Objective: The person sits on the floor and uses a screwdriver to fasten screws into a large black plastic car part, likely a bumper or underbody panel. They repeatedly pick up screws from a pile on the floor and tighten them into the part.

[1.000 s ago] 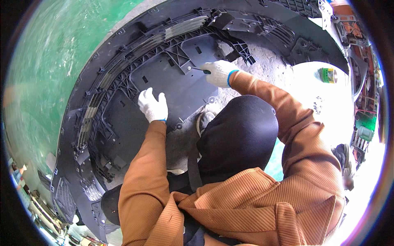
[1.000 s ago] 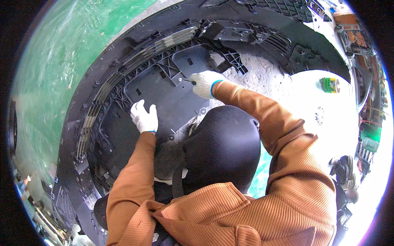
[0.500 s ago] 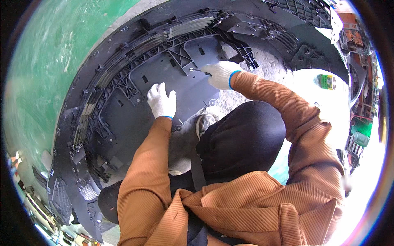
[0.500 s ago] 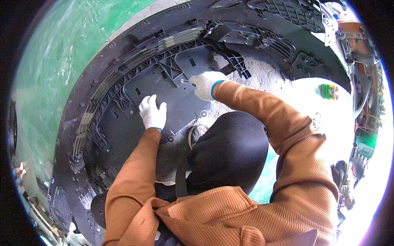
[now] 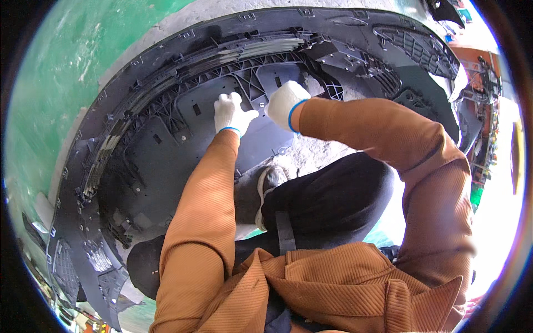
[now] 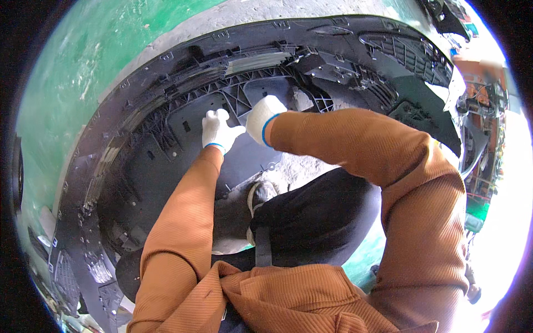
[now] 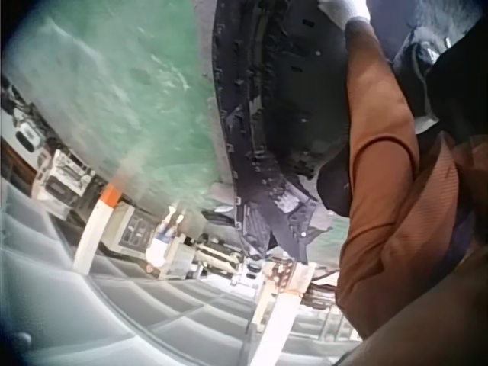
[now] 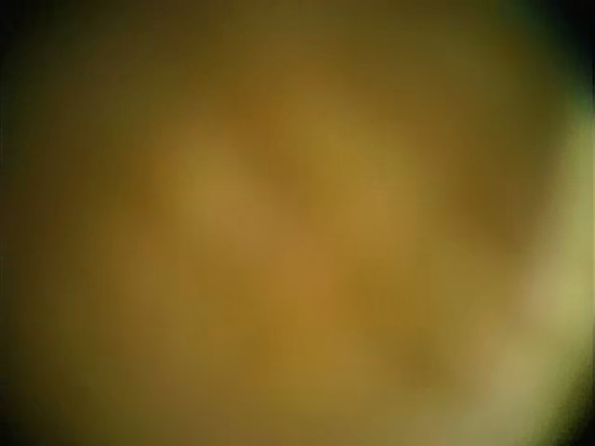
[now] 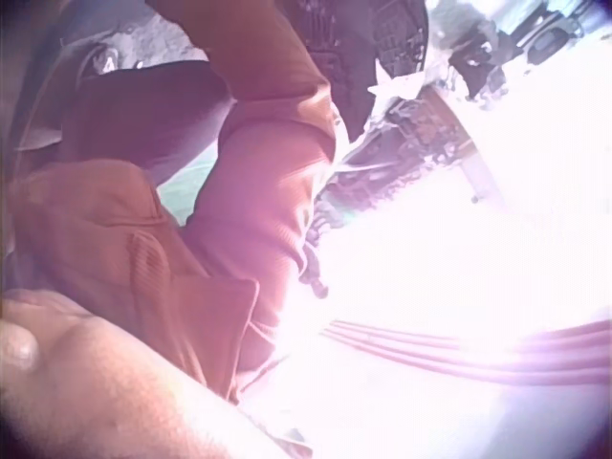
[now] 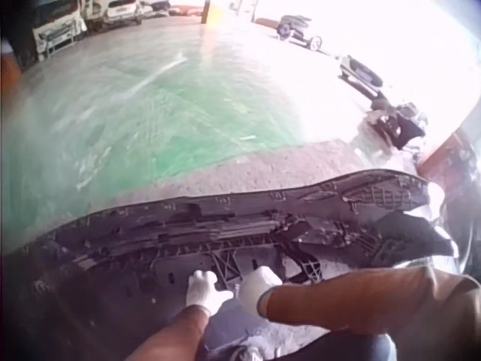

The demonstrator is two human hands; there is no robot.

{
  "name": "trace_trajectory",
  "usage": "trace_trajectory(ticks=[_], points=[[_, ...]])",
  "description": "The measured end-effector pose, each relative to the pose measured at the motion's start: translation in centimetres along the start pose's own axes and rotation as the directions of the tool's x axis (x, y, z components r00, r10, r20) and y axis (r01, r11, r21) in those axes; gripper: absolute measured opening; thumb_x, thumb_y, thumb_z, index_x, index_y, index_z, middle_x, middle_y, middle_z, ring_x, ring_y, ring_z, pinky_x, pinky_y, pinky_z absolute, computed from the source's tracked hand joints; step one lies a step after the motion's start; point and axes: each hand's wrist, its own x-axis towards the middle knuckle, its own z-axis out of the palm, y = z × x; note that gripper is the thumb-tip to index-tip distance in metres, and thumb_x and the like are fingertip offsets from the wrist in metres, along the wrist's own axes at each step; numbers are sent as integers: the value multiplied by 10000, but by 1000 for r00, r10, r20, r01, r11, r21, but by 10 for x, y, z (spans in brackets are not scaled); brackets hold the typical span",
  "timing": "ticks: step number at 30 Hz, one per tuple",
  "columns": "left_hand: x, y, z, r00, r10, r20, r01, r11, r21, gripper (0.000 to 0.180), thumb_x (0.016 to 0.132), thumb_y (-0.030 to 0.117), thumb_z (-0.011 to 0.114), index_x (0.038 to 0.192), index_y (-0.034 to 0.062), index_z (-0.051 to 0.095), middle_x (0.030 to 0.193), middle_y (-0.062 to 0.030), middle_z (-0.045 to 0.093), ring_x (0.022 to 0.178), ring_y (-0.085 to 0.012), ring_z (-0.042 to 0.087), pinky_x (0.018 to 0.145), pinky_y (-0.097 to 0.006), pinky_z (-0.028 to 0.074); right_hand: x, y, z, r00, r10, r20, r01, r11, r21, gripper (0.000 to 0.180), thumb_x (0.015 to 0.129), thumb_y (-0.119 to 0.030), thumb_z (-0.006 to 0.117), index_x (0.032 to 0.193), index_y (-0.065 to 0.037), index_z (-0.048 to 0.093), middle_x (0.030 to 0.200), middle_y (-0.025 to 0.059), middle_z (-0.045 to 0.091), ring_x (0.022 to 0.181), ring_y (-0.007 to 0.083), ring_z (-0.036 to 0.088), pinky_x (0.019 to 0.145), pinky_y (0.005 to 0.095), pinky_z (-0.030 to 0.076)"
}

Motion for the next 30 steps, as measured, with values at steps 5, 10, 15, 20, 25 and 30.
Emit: trace_trajectory(ticks=[5,10,15,20,25,30], points=[[15,4,-5,993,-59,99,50,995,90,691,689,436,935,1190,43,668,1241,-196,621,1179,-375,635,995,-455,574,8,-3,5,994,39,100,-57,980,190,275,885,-186,658,1081,-78,819,1073,160,795,991,349,776,794,501,603],[20,5,-1,991,-87,101,82,995,56,696,639,390,964,1176,55,675,1236,-183,627,1171,-373,639,984,-456,581,17,5,3,966,38,256,-122,939,321,321,875,-192,680,1135,-55,810,1119,184,789,1038,378,765,860,491,608],[27,5,1,983,-140,119,127,986,112,702,623,377,976,1176,71,670,1229,-171,629,1153,-360,649,967,-450,588,44,5,74,990,-61,-125,120,830,545,213,885,-166,698,1062,-77,776,1007,126,752,911,326,711,752,434,559],[30,10,-5,977,-121,175,101,988,118,707,654,405,973,1179,59,650,1221,-181,624,1149,-374,647,957,-461,588,17,-2,47,908,92,408,-198,-764,614,68,946,-163,667,907,-108,670,771,35,642,599,177,575,508,322,424],[35,9,5,987,-85,133,66,988,143,699,643,403,980,1166,65,664,1209,-166,632,1139,-357,655,942,-452,599,29,17,56,988,-54,145,-2,932,362,287,902,-141,655,1159,-74,762,950,146,767,816,310,756,658,497,585],[35,6,4,990,-89,110,78,991,106,705,606,397,990,1116,41,658,1172,-204,634,1106,-402,654,937,-482,581,12,-5,7,955,56,291,-189,872,452,359,909,-179,606,1219,-74,755,1144,180,780,1061,388,755,921,482,602]])
